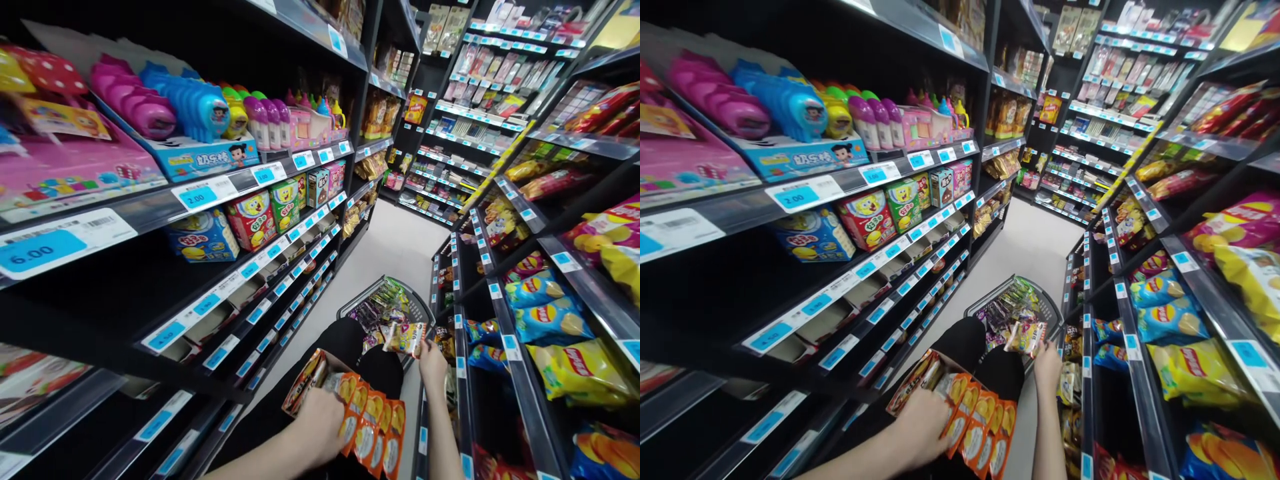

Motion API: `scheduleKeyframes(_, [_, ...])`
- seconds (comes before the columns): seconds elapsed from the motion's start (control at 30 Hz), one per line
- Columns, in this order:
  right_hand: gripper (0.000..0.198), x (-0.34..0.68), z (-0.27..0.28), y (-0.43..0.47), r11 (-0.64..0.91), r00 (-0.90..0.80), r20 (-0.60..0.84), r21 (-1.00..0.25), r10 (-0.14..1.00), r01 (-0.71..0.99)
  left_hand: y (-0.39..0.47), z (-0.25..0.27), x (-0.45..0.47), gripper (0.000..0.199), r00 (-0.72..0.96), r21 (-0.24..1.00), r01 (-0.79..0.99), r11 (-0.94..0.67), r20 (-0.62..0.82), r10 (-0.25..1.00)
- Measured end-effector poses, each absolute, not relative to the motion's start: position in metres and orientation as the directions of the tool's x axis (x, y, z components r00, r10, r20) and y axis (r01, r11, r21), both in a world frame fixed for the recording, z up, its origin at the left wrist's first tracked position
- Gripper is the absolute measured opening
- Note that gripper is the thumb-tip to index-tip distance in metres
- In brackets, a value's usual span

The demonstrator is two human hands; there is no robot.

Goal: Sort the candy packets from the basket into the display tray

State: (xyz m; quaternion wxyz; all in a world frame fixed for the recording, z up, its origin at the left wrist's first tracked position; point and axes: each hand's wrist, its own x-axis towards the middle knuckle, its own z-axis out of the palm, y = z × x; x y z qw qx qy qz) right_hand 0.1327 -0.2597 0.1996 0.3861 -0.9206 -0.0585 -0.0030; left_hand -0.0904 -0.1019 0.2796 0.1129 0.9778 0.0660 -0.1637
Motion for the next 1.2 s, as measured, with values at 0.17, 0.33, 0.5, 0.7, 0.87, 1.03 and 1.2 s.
scheduleKeyframes(0.17, [0.047, 0.083, 0.205, -0.239, -0.578, 0.943, -0.097, -0.809, 0.319, 0.112, -0.092, 0.284, -0.087, 0.031, 0.947, 0.307, 0.240, -0.921, -0.282, 0.153])
scheduleKeyframes(0.33, [0.060, 0.021, 0.244, -0.236, -0.116, 0.726, -0.022, -0.990, 0.687, 0.080, -0.082, 0.317, -0.086, 0.025, 0.981, 0.712, 0.189, -0.676, -0.170, 0.096])
scheduleKeyframes(0.5, [0.073, 0.026, 0.271, -0.266, -0.006, 0.680, -0.074, -0.995, 0.729, -0.102, -0.067, 0.341, -0.077, 0.036, 0.990, 0.994, -0.110, 0.001, 0.110, -0.091])
scheduleKeyframes(0.7, [0.047, 0.007, 0.298, -0.273, 0.020, 0.879, -0.062, -0.997, 0.473, -0.081, -0.069, 0.330, -0.062, 0.032, 0.960, 0.973, -0.083, 0.215, 0.020, 0.279])
scheduleKeyframes(0.87, [0.029, -0.027, 0.313, -0.246, -0.540, 0.824, 0.542, -0.650, 0.162, 0.534, -0.094, 0.316, -0.068, 0.066, 0.977, 0.906, -0.032, 0.421, -0.059, 0.203])
scheduleKeyframes(1.03, [0.034, -0.032, 0.317, -0.237, -0.430, 0.535, 0.711, -0.350, 0.457, 0.832, -0.100, 0.325, -0.071, 0.049, 0.974, 0.603, 0.030, 0.797, -0.195, 0.111])
scheduleKeyframes(1.2, [0.075, -0.022, 0.301, -0.243, -0.102, 0.825, 0.525, -0.827, 0.211, 0.553, -0.101, 0.331, -0.071, 0.035, 0.962, 0.494, -0.016, 0.869, -0.231, 0.149])
